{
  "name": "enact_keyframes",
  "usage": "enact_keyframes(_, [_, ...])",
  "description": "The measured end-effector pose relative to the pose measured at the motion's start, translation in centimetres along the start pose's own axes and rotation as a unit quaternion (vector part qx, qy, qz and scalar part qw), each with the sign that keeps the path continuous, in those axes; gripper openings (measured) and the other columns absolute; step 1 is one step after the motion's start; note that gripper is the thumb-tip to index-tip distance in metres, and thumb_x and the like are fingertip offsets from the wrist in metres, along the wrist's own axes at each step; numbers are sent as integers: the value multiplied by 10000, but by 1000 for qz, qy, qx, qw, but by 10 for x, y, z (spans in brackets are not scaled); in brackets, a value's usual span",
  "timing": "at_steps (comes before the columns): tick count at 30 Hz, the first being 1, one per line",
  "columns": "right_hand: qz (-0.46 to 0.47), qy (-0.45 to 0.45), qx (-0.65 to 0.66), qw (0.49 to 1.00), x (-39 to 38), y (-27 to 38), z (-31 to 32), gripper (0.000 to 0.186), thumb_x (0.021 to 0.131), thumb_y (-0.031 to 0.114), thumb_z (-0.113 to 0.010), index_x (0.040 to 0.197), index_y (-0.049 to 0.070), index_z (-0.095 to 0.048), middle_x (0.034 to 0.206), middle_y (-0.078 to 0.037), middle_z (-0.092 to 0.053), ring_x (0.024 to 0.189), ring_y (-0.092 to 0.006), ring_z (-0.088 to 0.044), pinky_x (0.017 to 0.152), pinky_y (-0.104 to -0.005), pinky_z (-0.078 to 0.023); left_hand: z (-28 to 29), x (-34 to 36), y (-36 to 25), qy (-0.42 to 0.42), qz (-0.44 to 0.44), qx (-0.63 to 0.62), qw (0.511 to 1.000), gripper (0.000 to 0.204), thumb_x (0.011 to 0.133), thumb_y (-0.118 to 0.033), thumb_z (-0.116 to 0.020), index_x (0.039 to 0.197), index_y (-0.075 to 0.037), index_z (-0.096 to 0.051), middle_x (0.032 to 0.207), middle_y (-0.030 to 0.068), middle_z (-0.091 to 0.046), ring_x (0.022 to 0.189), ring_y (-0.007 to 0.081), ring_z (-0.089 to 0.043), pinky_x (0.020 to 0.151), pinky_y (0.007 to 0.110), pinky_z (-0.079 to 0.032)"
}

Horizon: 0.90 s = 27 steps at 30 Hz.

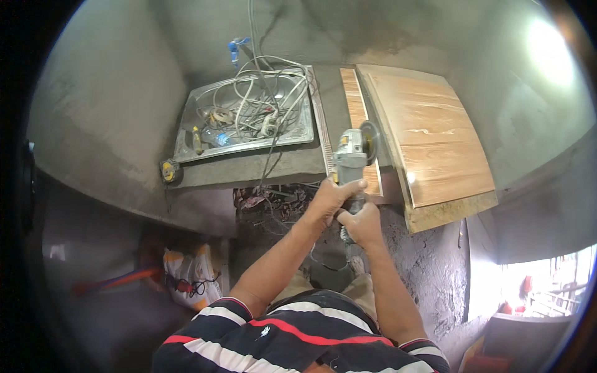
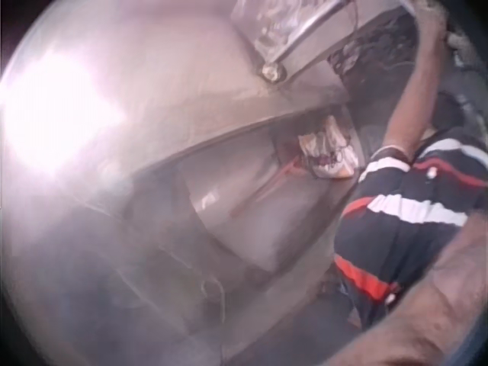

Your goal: The person cuts a tile with an angle grinder, carries the cut strip across the room to check its placement, and positions the main tile onto the counter.

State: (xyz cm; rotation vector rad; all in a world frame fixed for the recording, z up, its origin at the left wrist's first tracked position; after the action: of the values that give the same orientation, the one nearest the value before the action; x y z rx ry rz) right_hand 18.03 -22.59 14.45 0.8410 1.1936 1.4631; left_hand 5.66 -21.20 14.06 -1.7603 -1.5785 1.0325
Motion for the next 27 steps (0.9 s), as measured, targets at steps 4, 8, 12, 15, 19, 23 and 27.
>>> enact_keyframes(4, [-42,13,-49,998,11,1,-8,530,775,254,-839,1171,-50,-658,1035,-115,-730,931,-198,-698,838,-367,-561,19,13,-1,15,54,-97,994,481,863,-231,-836,1231,3,-632,1003,87,-722,850,177,-711,761,328,-599])
enact_keyframes(8, [-102,109,173,974,27,-5,-22,668,807,309,-867,1283,-68,-588,1117,-117,-680,976,-190,-669,872,-351,-548,39,30,5,47,73,-92,992,488,889,-352,-799,1170,23,-661,1006,133,-738,856,215,-732,786,355,-618])
enact_keyframes(12, [-78,121,198,970,58,-10,-23,694,807,274,-855,1329,-72,-554,1158,-122,-660,1020,-174,-656,892,-339,-542,45,59,10,63,94,-80,990,590,957,-447,-722,1291,28,-614,1119,152,-730,975,223,-736,868,355,-615])
enact_keyframes(15, [-52,101,177,978,84,-10,-14,676,784,289,-849,1281,-87,-586,1095,-131,-687,974,-190,-674,871,-352,-554,50,85,3,77,51,-93,991,643,1015,-513,-644,1371,16,-564,1206,157,-706,1055,221,-719,926,364,-596])
enact_keyframes(19, [57,54,186,979,119,3,9,694,741,354,-862,1194,-117,-628,1037,-190,-723,952,-253,-703,873,-381,-561,90,105,2,-9,144,-97,985,445,1037,-415,-662,1257,-31,-613,1129,122,-705,1000,264,-693,874,415,-563])
enact_keyframes(23, [61,4,12,998,149,8,54,693,732,380,-865,1156,-117,-634,1016,-214,-725,933,-267,-709,860,-387,-560,126,101,18,-101,74,145,981,412,1006,-362,-701,1195,-5,-619,1018,122,-718,795,270,-679,753,393,-565])
enact_keyframes(27, [2,5,-10,1000,179,5,73,646,727,376,-873,1092,-102,-639,977,-220,-717,881,-266,-707,816,-399,-565,133,82,46,-237,20,469,851,401,876,-273,-826,1043,37,-634,948,163,-687,796,236,-649,722,387,-519])
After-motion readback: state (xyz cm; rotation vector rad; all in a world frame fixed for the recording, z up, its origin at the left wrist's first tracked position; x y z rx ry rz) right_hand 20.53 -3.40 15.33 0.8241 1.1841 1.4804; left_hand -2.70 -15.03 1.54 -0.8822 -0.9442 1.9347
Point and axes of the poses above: each hand's wrist, its own x-axis towards the middle knuckle, its own z-axis out of the back of the hand, y = z × x, the point moved 5 cm from there along x, towards the middle knuckle
